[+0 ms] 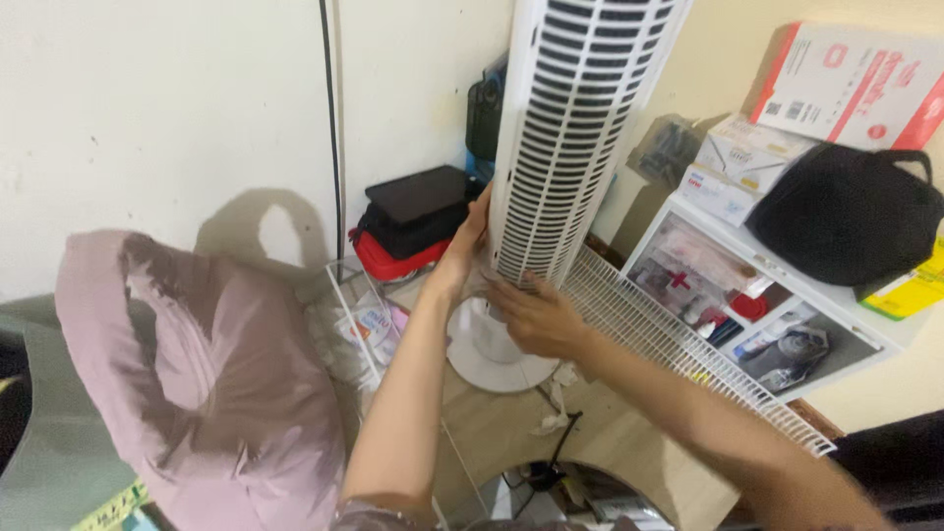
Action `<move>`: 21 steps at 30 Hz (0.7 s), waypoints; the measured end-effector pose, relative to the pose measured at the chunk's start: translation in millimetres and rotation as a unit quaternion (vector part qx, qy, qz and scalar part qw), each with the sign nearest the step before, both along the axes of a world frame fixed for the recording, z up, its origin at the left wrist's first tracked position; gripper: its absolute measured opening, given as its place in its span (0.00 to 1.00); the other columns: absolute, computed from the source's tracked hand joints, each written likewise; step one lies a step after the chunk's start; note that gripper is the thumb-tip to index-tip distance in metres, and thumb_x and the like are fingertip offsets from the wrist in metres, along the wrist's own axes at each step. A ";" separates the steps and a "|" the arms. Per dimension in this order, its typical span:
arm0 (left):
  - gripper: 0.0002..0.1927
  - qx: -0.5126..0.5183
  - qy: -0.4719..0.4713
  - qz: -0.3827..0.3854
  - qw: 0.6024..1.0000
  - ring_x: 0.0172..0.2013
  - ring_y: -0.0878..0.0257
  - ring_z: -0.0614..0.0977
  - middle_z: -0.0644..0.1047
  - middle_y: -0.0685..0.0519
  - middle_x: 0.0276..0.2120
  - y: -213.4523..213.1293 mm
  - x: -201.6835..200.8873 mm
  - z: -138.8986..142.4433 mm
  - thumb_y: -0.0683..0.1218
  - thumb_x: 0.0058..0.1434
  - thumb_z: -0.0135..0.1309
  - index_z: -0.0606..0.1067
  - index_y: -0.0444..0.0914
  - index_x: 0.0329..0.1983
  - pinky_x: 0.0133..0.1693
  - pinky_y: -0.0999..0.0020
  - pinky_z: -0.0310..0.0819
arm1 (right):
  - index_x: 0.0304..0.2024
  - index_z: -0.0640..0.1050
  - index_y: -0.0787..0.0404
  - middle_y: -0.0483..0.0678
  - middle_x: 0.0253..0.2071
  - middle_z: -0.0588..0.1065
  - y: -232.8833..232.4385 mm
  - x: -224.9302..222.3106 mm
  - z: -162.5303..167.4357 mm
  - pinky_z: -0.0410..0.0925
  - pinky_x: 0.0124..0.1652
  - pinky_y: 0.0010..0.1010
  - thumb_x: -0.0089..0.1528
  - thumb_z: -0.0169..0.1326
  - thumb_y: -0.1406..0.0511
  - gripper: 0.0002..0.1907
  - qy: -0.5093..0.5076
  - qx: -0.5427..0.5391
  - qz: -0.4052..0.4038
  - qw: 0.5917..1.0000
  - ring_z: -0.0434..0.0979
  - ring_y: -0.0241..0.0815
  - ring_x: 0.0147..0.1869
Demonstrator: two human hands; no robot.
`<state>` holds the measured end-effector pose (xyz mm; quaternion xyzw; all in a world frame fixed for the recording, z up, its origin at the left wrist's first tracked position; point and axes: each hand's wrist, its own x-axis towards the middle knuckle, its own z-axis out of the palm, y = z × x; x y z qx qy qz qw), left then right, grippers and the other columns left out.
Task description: The person wipes the front grille of a tower fan with a tissue, then detaches the rear grille panel and wipes its slats, then aligns and reattaches the grille panel onto the fan body and presses it into place.
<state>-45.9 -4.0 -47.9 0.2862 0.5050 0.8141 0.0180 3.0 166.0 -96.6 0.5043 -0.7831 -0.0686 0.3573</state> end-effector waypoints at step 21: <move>0.47 -0.080 0.010 0.136 0.987 0.58 0.58 0.77 0.76 0.48 0.59 9.9 17.8 -6.1 0.41 0.52 0.69 0.59 0.39 0.74 0.59 0.61 0.71 | 0.66 0.68 0.68 0.52 0.71 0.64 10.6 28.1 -57.1 0.49 0.73 0.41 0.57 0.51 0.67 0.33 -0.112 0.087 -0.062 0.988 0.58 0.43 0.76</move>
